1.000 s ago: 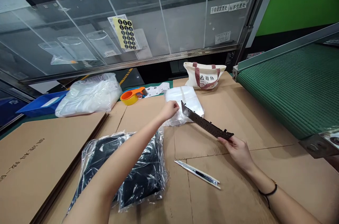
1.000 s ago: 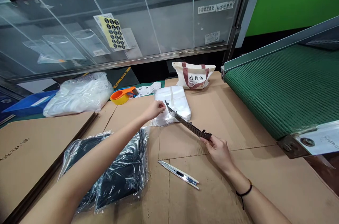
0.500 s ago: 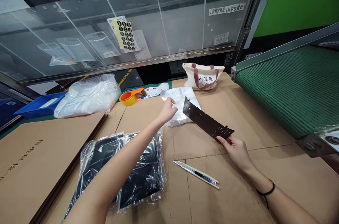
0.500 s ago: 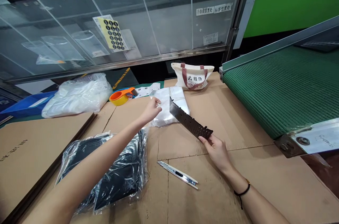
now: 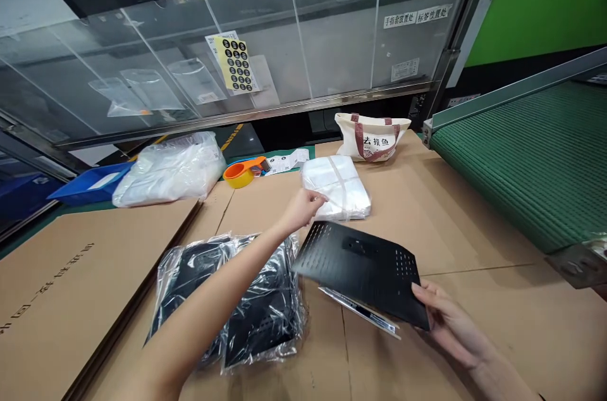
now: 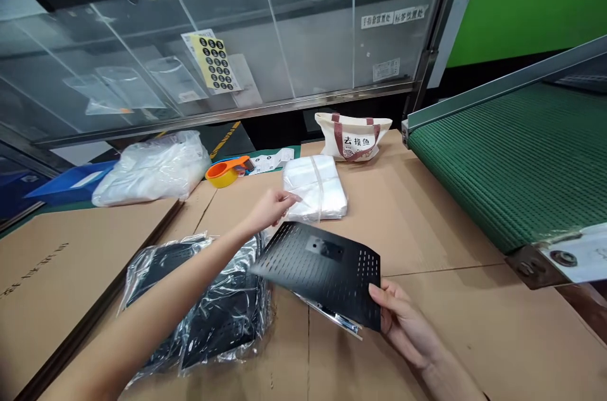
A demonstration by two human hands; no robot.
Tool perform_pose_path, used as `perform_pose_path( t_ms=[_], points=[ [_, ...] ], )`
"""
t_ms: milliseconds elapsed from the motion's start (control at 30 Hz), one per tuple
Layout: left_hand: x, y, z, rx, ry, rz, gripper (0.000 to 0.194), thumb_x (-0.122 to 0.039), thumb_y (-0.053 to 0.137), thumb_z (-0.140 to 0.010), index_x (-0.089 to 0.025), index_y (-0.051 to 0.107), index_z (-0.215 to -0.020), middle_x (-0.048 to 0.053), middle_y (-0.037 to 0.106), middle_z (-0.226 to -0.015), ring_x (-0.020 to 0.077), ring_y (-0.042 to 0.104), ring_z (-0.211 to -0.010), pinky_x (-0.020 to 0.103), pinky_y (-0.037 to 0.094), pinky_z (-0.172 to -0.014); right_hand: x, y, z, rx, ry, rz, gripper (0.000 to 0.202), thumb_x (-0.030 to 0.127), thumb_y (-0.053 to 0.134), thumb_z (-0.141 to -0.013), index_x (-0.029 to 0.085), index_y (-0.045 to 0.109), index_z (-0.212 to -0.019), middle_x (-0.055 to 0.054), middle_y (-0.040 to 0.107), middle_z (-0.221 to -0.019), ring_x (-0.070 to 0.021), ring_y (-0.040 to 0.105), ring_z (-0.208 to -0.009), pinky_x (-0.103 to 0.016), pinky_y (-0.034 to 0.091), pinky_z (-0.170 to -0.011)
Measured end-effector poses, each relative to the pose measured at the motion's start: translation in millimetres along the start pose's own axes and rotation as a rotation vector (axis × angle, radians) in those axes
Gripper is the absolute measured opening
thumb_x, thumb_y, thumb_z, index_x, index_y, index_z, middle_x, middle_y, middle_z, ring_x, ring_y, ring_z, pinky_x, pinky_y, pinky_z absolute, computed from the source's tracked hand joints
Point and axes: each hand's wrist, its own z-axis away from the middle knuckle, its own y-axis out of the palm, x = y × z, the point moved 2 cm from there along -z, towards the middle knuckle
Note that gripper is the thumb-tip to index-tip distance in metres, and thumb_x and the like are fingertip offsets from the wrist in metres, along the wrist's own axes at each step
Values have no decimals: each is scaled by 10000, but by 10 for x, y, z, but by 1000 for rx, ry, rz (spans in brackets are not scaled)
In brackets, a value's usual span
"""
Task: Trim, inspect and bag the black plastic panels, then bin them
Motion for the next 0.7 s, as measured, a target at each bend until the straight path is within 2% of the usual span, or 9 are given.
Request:
perform_pose_path(
  t_ms=[100,167,333,433,500,600,700],
  points=[
    [-83,25,62,14,79,-106,313,-246,454,-880,-138,742,-821,37,686,-670,150,600,-560,251,462,-613,-120,11,18,-184,-95,-158,290,300,924,-506,174,724,-672,-6,711,-658,-106,622,-530,-177,531,-518],
    [-143,53,115,23,113,-193,287,-236,475,-889,-154,749,-908,53,723,-764,175,641,-655,262,478,-679,-192,47,30,-256,-130,-203,332,297,937,-472,176,729,-701,0,717,-689,-95,621,-543,-163,535,-528],
    [-307,169,280,2,145,-453,344,-248,422,-933,-146,669,-1149,136,730,-869,271,681,-833,391,497,-800,-379,212,54,-197,-112,-159,333,331,924,-517,164,709,-709,6,676,-633,-105,618,-555,-179,523,-504],
    [-387,249,376,23,193,-559,375,-228,375,-944,-122,614,-1213,180,721,-878,310,695,-817,431,515,-747,-486,297,65,-183,-106,-216,355,319,931,-506,191,697,-739,11,709,-720,-113,659,-652,-194,552,-600],
    [-423,299,435,41,222,-596,397,-189,376,-933,-109,574,-1267,183,721,-842,318,705,-794,424,525,-708,-540,343,75,-177,-80,-251,354,290,940,-482,196,670,-690,23,711,-725,-109,666,-674,-196,558,-636],
    [-466,375,528,42,295,-675,475,-131,389,-907,-70,486,-1368,167,714,-745,302,713,-732,379,532,-636,-588,389,78,-140,-28,-219,330,271,931,-509,189,660,-679,10,719,-740,-113,665,-668,-202,560,-615],
    [-509,463,638,28,415,-755,553,-82,401,-878,-40,404,-1429,134,699,-662,253,698,-615,308,504,-540,-603,382,62,-181,-99,-239,325,285,926,-515,209,671,-701,21,722,-754,-118,664,-658,-204,559,-594]
  ],
)
